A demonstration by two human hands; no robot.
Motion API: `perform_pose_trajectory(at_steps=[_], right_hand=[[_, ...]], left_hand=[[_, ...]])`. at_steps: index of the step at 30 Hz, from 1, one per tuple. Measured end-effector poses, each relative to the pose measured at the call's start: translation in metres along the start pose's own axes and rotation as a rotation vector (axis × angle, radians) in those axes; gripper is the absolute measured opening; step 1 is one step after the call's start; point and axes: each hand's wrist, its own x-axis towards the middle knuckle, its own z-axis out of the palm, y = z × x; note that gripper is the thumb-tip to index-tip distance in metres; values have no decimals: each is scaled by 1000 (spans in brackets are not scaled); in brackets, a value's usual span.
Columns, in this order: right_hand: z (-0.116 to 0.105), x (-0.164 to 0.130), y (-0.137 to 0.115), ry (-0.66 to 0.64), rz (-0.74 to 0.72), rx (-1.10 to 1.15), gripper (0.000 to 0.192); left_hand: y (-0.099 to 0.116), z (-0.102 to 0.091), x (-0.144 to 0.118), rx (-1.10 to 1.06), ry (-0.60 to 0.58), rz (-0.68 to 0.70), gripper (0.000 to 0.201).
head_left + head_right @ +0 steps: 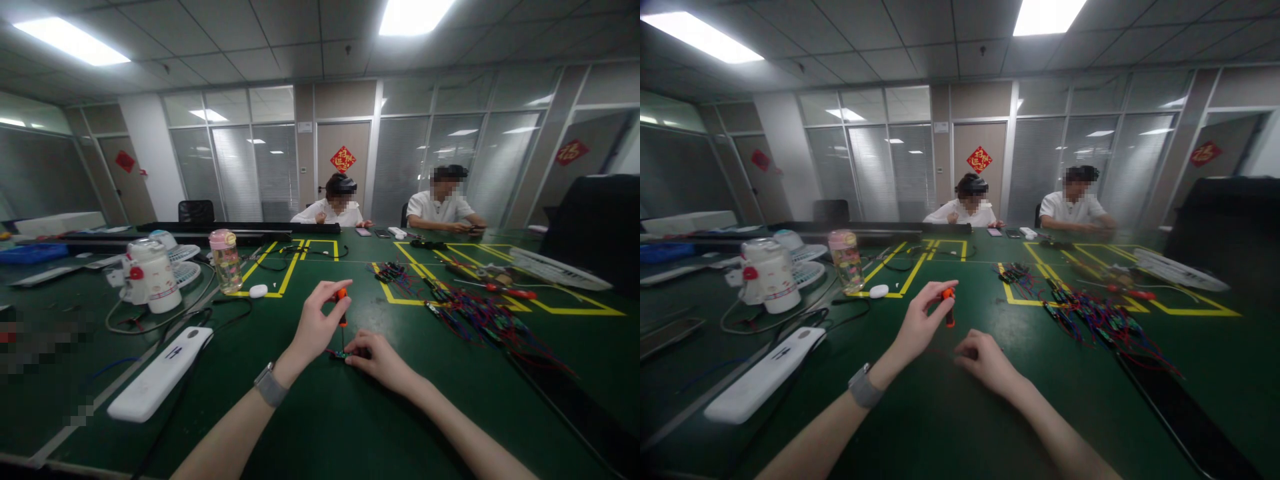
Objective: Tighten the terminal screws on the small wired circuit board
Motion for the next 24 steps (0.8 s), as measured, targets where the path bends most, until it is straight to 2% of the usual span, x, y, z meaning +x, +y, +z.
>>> perform_pose_trajectory(at_steps=[3, 5, 10, 12, 16, 18, 22, 24], right_hand=[[0, 0, -1, 1, -2, -9, 12], [0, 0, -1, 3, -5, -3, 12], [0, 0, 0, 1, 1, 0, 11], [0, 0, 0, 0, -4, 5, 11], [1, 0, 2, -3, -9, -10, 12], [1, 0, 3, -1, -7, -21, 12], [1, 1, 2, -1, -12, -13, 12], [1, 1, 1, -1, -9, -7, 12]], left_hand=[[-1, 0, 0, -91, -46, -12, 32], [-1, 0, 0, -105, -27, -13, 31], [1, -1, 0, 80, 86, 24, 18], [1, -1, 0, 78, 66, 22, 21], [1, 0, -1, -91, -25, -19, 32], [0, 0, -1, -117, -20, -33, 31], [0, 1, -1, 18, 62, 11, 21], [0, 0, 0, 32, 67, 19, 22]])
